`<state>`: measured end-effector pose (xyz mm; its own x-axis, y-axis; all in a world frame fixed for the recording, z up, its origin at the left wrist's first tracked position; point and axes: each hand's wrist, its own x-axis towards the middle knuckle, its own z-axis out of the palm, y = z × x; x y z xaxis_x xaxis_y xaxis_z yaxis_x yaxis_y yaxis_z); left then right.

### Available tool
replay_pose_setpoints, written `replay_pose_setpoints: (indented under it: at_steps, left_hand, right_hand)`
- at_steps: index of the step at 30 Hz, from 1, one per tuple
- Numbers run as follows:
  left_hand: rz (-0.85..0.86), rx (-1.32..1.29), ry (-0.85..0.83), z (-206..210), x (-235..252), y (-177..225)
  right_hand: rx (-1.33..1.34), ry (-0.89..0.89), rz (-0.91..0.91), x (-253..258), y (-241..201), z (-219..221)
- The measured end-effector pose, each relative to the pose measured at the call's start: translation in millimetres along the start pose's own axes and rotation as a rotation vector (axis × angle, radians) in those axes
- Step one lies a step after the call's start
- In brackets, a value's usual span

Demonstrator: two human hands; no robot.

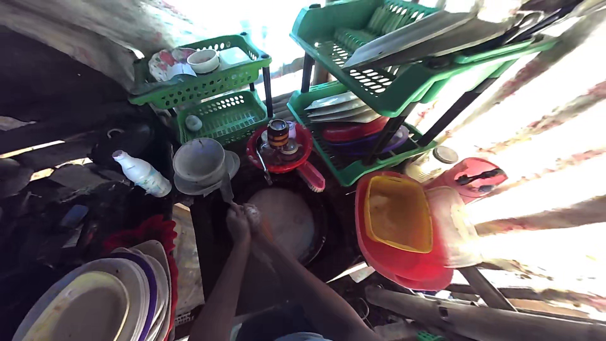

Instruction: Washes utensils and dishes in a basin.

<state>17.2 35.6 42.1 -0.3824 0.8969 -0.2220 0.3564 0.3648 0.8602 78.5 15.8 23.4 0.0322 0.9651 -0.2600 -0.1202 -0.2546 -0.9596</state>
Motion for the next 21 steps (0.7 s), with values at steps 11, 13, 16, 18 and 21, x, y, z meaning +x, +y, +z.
replay_pose_setpoints:
  at_steps: [11,13,16,18,21]
  left_hand:
    - [0.164,-0.934,0.077,-29,60,64]
    - [0.188,-0.917,0.042,-25,52,71]
    - [0.245,-0.809,-0.124,11,11,47]
    - [0.293,-0.753,-0.228,36,-21,25]
    - [0.382,-0.695,-0.272,52,-42,24]
  right_hand:
    - [-0.096,0.074,-0.094,-34,34,-42]
    - [-0.034,0.147,-0.062,-35,40,-46]
    - [0.107,0.266,-0.006,-28,32,-46]
    - [0.161,0.317,-0.092,-26,26,-44]
    - [0.093,0.372,-0.161,-31,23,-52]
